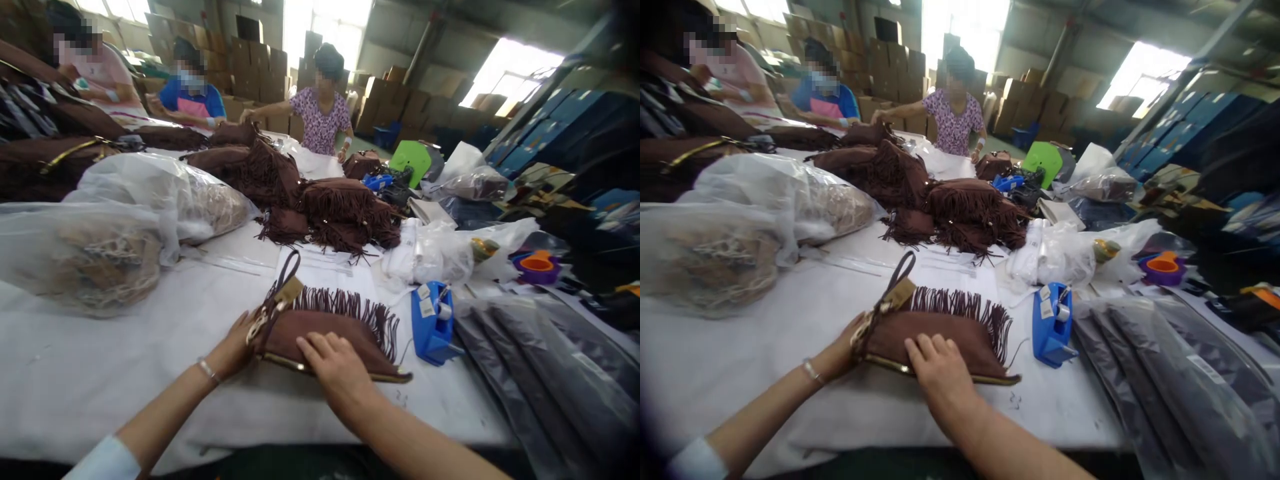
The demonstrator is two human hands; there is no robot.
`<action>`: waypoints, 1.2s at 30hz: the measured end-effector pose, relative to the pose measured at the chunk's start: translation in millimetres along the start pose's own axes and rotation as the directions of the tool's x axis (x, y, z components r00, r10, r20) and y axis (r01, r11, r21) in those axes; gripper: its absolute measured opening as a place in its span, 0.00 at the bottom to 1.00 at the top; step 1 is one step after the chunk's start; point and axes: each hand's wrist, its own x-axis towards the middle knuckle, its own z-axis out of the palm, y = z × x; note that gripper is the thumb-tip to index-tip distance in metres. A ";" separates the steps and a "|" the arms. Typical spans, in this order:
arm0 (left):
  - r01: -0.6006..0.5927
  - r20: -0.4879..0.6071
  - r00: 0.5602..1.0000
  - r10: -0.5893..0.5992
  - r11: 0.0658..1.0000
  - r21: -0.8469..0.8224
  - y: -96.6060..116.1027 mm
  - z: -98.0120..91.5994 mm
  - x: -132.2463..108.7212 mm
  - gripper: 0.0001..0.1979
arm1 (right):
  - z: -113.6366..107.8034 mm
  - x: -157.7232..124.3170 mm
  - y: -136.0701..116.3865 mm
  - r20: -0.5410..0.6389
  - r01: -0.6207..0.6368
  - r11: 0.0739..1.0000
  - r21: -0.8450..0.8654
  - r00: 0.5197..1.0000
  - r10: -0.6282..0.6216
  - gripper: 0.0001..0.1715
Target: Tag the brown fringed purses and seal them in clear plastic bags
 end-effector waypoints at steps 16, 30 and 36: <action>0.102 -0.236 0.971 -0.043 0.964 0.247 38.5 10.8 -97.2 0.15 | 53.8 -30.2 -40.7 0.092 -0.054 0.904 0.423 0.996 0.016 0.23; 0.432 -0.436 0.836 -0.334 0.890 0.148 11.6 -12.3 -108.3 0.15 | 63.2 53.1 -35.9 -0.113 0.076 0.872 0.483 0.993 -0.024 0.13; 0.371 -0.393 0.886 -0.248 0.887 0.276 -6.0 -7.6 -43.1 0.16 | 58.6 44.8 -37.9 -0.093 0.057 0.886 0.461 0.996 -0.015 0.15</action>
